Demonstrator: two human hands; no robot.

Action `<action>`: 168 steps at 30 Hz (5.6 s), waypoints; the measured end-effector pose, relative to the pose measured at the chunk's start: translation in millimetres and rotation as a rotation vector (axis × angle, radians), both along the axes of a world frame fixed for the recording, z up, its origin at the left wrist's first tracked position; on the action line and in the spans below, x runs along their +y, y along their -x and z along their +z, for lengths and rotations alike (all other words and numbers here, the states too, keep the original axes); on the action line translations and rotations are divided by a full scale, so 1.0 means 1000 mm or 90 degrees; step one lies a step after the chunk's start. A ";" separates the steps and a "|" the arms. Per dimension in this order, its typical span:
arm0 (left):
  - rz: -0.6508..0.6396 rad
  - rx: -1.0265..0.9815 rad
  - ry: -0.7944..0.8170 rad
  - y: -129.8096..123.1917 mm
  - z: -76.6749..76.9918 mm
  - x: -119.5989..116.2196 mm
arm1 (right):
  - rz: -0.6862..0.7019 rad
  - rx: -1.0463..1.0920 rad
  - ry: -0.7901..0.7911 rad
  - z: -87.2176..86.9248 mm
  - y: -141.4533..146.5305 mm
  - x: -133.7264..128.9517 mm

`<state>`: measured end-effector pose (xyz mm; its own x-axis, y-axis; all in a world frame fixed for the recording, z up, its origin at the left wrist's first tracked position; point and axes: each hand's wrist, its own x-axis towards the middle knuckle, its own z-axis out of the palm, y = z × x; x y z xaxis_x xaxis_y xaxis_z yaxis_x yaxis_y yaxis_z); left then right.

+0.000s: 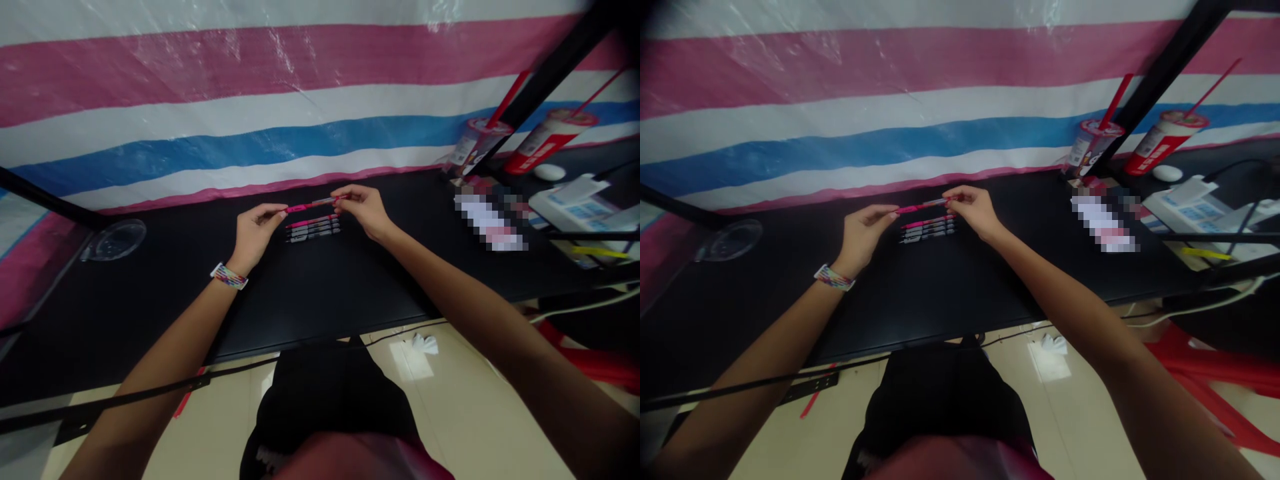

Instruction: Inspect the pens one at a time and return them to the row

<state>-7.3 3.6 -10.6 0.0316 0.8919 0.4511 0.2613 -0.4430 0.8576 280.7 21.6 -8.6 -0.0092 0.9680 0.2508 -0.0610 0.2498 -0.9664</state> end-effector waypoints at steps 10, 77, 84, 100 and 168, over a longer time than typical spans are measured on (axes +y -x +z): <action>0.015 0.097 -0.031 -0.002 0.004 -0.003 | 0.061 0.018 0.017 -0.001 0.004 -0.003; 0.013 0.133 -0.112 -0.008 0.013 -0.013 | 0.125 0.084 0.088 0.004 0.014 -0.017; 0.024 0.111 -0.152 -0.008 0.013 -0.013 | 0.278 0.171 0.180 0.017 0.012 -0.021; 0.021 0.102 -0.164 -0.008 0.009 -0.012 | 0.289 0.270 0.233 0.018 0.015 -0.025; 0.010 0.096 -0.118 -0.008 0.000 0.001 | 0.063 -0.055 -0.026 0.006 0.009 -0.011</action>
<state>0.2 4.3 -10.3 0.0981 0.7956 0.5978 0.3876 -0.5838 0.7134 272.1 10.8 -2.7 -0.1276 0.9502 0.2841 -0.0044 0.2859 -0.9582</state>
